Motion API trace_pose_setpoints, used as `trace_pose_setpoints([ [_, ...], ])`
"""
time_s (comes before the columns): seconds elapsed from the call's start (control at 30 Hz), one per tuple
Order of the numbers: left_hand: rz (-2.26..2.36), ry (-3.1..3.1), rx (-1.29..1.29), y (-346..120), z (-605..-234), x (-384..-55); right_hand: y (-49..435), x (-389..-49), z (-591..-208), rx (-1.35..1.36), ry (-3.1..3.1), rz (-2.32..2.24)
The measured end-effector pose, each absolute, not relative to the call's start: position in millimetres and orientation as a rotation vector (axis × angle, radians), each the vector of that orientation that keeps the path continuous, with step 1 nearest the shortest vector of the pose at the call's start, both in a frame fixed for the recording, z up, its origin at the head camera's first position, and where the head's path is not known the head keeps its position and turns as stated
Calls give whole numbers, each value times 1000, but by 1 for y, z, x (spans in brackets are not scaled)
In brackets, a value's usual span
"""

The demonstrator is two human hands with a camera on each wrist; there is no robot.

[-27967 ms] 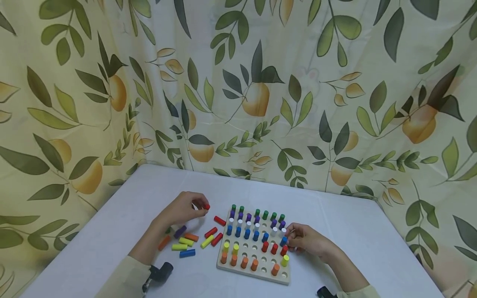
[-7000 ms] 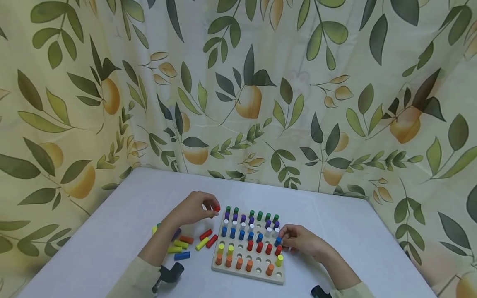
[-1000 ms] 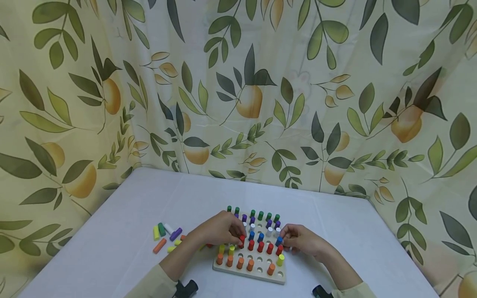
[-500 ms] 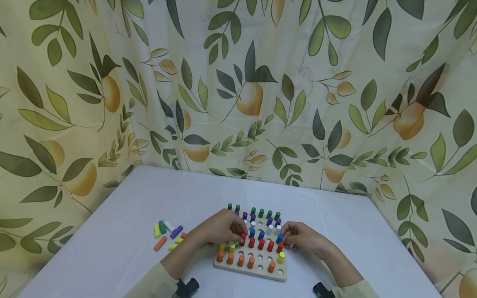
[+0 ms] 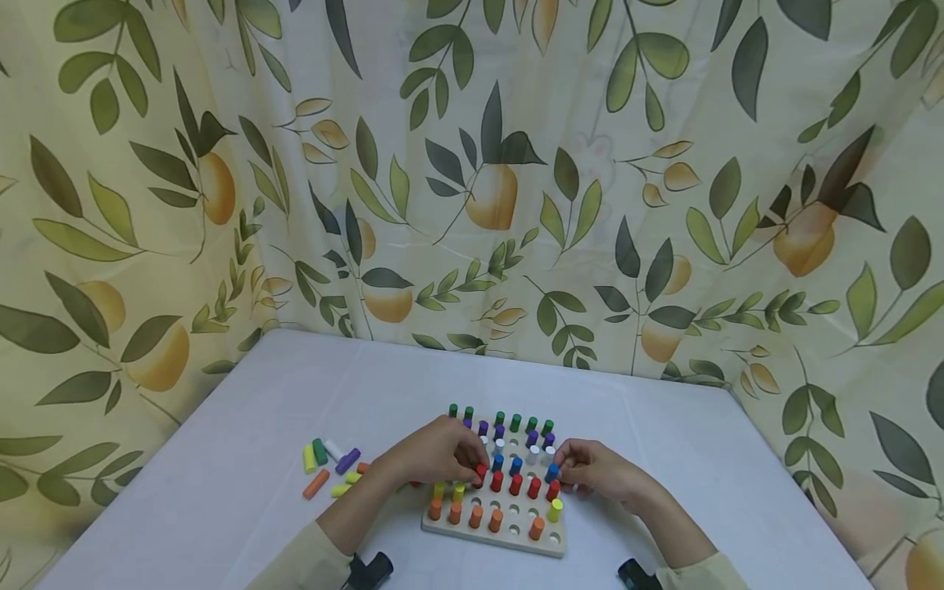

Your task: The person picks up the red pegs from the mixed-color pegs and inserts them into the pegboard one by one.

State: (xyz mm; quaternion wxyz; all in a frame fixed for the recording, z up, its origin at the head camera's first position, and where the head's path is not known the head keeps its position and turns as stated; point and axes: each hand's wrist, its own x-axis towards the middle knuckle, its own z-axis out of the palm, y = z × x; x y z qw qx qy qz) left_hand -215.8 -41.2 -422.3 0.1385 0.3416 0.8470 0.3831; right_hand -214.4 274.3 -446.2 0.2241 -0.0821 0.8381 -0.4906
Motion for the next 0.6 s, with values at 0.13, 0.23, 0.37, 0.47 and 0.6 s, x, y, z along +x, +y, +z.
trace_pose_setpoints([
  [0.13, 1103, 2440, 993, -41, -422, -216, 274, -215, -446, -230, 2314, -1348],
  [0.23, 1104, 2433, 1000, -41, -422, -215, 274, -214, -446, -229, 2321, -1343],
  [0.37, 1091, 2441, 998, -41, -422, -215, 274, -214, -446, -227, 2325, -1341],
  [0.47, 1070, 2452, 995, -41, -423, -215, 273, -213, -445, -227, 2321, -1345],
  [0.6, 1056, 2455, 994, -41, -424, -216, 273, -213, -445, -230, 2314, -1347],
])
